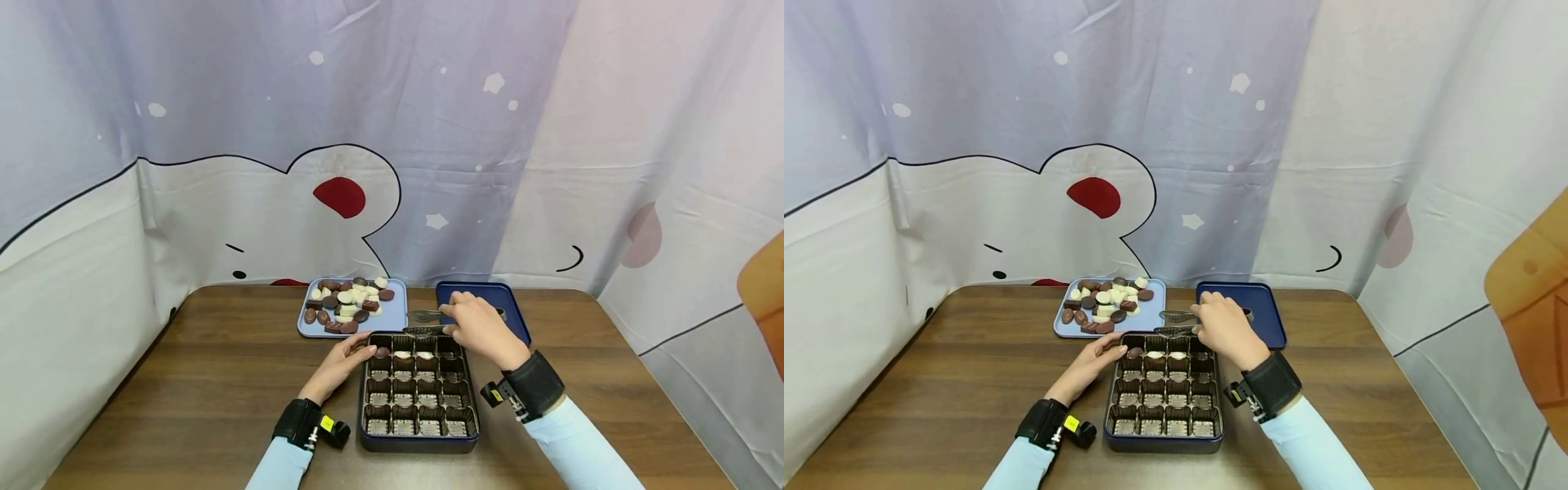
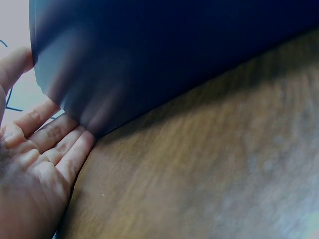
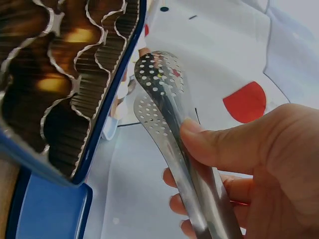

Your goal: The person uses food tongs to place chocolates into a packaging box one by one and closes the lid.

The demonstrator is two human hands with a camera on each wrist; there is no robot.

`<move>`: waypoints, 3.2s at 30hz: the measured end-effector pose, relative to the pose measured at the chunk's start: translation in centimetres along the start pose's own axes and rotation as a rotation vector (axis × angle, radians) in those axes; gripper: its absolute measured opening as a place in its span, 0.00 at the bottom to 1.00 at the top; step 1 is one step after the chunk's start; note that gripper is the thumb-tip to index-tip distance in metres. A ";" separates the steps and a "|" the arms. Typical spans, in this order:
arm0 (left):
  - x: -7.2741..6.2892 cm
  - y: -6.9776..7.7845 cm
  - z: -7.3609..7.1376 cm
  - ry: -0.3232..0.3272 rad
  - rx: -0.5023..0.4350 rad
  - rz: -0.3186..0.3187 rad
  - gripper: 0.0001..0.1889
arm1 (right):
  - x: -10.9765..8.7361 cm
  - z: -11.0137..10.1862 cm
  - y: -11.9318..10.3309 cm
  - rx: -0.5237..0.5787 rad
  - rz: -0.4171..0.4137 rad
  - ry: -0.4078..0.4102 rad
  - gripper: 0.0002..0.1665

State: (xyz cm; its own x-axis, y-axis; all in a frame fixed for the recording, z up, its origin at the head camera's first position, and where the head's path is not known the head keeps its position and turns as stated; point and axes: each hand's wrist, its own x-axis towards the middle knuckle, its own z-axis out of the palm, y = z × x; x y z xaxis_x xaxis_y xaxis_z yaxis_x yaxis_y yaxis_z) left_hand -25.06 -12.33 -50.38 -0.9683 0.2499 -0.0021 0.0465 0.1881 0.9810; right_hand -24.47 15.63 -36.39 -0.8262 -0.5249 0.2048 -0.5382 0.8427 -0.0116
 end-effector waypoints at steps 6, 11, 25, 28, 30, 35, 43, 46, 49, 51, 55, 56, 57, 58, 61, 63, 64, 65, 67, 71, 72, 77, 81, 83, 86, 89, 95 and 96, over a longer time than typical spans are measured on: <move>-0.1 -0.1 0.2 -0.001 -0.002 0.017 0.28 | 2.9 0.2 -0.4 -0.006 0.003 -0.063 0.17; 0.2 -0.3 0.2 -0.015 0.014 0.009 0.29 | 5.7 0.9 -0.9 -0.041 -0.010 -0.077 0.14; 0.4 -0.3 -0.1 -0.002 0.008 -0.006 0.29 | 10.5 5.2 -2.7 -0.073 0.019 -0.107 0.07; 0.4 -0.3 -0.1 -0.004 0.011 0.000 0.29 | 10.8 6.1 -2.7 -0.082 0.027 -0.112 0.07; 0.4 -0.3 -0.1 -0.008 0.011 -0.003 0.29 | 10.9 6.5 -2.7 -0.080 0.033 -0.114 0.07; 0.4 -0.2 0.0 -0.002 0.016 -0.011 0.30 | 10.9 6.7 -2.7 -0.076 0.042 -0.100 0.07; 0.3 -0.2 -0.1 -0.006 0.014 0.010 0.28 | 10.2 5.7 -2.5 -0.059 0.052 -0.064 0.08; 0.4 -0.3 -0.2 -0.008 0.011 0.019 0.28 | 9.9 5.2 -2.1 -0.051 0.039 -0.031 0.08; 0.3 -0.2 -0.1 0.001 0.015 0.009 0.28 | 9.4 4.4 -1.7 -0.050 0.029 -0.004 0.09; 0.3 -0.1 0.0 0.007 0.023 0.002 0.28 | 9.0 3.7 -1.3 -0.060 0.029 0.002 0.09; 0.3 -0.1 0.0 0.006 0.026 -0.010 0.29 | 7.8 1.6 -0.5 -0.078 0.037 -0.012 0.11; 0.3 -0.1 0.0 0.002 0.026 -0.008 0.30 | 7.4 1.0 -0.3 -0.079 0.039 -0.016 0.12; 0.3 -0.1 0.0 -0.001 0.025 -0.003 0.30 | 7.0 0.4 -0.1 -0.076 0.042 -0.023 0.14; 0.3 -0.1 0.0 -0.004 0.022 -0.001 0.30 | 6.5 -0.2 0.1 -0.070 0.045 -0.029 0.14; 0.3 -0.1 0.0 -0.007 0.014 0.000 0.30 | 4.9 -2.1 0.7 -0.033 0.049 -0.067 0.16; 0.3 -0.1 -0.1 -0.003 0.008 -0.004 0.30 | 3.8 -3.1 1.1 -0.011 0.053 -0.089 0.16; 0.2 -0.1 -0.1 -0.002 0.003 -0.010 0.31 | 3.4 -3.5 1.3 -0.002 0.055 -0.105 0.16; 0.2 -0.1 -0.1 0.001 0.001 -0.011 0.31 | 2.9 -3.9 1.5 0.007 0.059 -0.122 0.15; 0.1 -0.2 -0.1 0.003 0.000 -0.009 0.31 | 2.1 -4.6 1.9 0.025 0.076 -0.152 0.14; 0.1 -0.3 -0.1 -0.002 -0.006 0.001 0.30 | 0.6 -5.6 2.7 0.056 0.122 -0.232 0.11; 0.1 -0.3 -0.1 -0.003 -0.006 0.005 0.30 | 0.2 -5.8 2.9 0.067 0.136 -0.253 0.11; 0.1 -0.2 -0.2 -0.002 0.004 0.006 0.30 | -1.2 -6.5 3.0 0.115 0.180 -0.344 0.12; 0.1 -0.2 -0.2 -0.005 0.005 0.003 0.30 | -1.5 -6.1 3.2 0.114 0.205 -0.374 0.13; 0.1 -0.3 -0.1 -0.008 -0.003 -0.001 0.30 | -1.5 -5.6 3.5 0.104 0.209 -0.378 0.13; 0.1 -0.3 -0.1 -0.010 -0.010 -0.003 0.31 | -1.4 -5.5 3.7 0.106 0.208 -0.383 0.14; 0.2 -0.3 -0.1 -0.008 -0.008 -0.003 0.30 | -1.2 -5.8 3.5 0.126 0.190 -0.364 0.14; 0.2 -0.1 -0.1 -0.007 0.004 0.024 0.29 | -0.4 -6.1 2.1 0.096 0.132 -0.261 0.19; 0.2 -0.1 -0.1 -0.008 0.001 0.029 0.29 | -0.2 -5.8 1.9 0.082 0.118 -0.230 0.19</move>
State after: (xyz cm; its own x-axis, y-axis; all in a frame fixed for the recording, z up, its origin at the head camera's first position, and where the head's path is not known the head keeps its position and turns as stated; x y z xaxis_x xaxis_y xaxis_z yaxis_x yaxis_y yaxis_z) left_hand -25.32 -12.37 -50.42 -0.9644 0.2631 0.0253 0.0752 0.1815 0.9805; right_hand -24.36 18.04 -30.73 -0.8951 -0.4448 -0.0304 -0.4398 0.8921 -0.1036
